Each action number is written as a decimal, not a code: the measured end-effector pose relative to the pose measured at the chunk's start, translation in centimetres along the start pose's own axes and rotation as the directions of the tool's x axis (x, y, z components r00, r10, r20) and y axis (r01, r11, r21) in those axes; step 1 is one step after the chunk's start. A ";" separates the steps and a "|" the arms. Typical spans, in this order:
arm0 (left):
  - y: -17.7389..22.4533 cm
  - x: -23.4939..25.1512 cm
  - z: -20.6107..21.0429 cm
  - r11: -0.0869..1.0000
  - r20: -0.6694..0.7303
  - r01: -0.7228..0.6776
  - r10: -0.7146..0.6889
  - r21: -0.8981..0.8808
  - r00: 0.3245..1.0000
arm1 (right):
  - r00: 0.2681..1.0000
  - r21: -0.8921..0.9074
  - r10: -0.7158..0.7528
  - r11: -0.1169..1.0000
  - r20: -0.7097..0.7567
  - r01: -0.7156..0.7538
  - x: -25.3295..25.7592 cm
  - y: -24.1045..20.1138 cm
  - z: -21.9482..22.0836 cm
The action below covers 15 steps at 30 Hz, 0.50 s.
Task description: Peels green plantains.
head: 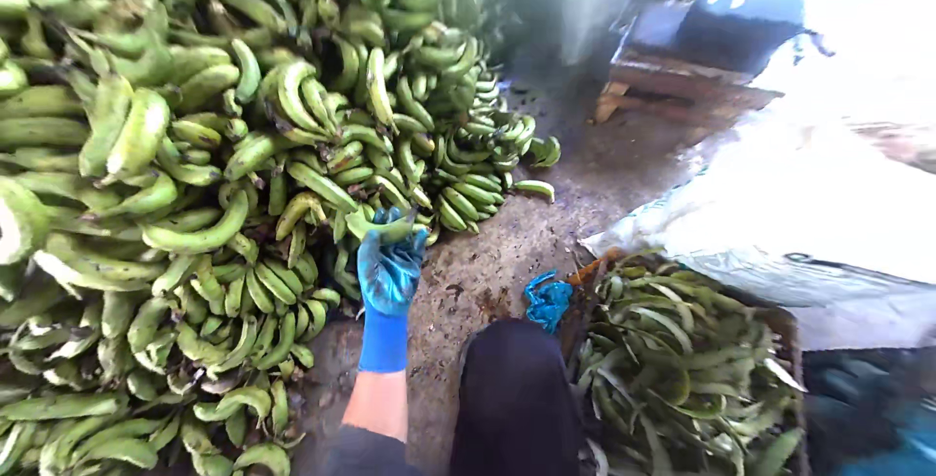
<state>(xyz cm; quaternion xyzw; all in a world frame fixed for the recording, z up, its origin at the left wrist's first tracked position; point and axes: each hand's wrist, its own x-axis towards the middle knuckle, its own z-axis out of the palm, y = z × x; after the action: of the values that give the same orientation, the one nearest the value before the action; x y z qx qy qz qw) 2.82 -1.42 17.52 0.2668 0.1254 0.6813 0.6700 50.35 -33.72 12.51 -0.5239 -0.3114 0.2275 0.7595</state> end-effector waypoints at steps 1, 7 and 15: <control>-0.7 0.1 1.7 1.000 0.026 -0.008 0.008 -0.018 1.000 | 0.997 0.044 0.074 0.996 0.012 -0.074 -0.9 -0.6 1.5; -6.5 -0.3 11.0 0.987 0.503 0.042 -0.117 0.157 0.856 | 0.812 -0.247 0.526 0.776 -0.254 -0.580 -5.6 -3.0 10.5; -16.6 -12.3 20.2 0.811 0.452 0.175 -0.475 0.558 0.755 | 0.996 -0.068 -0.048 0.996 0.071 0.052 -9.9 -7.1 11.9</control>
<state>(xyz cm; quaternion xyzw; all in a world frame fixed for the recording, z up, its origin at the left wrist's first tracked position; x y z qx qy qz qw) 27.14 -16.12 23.05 0.5900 0.1301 0.3832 0.6987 35.07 -35.01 19.93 -0.5339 -0.3585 0.2154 0.7348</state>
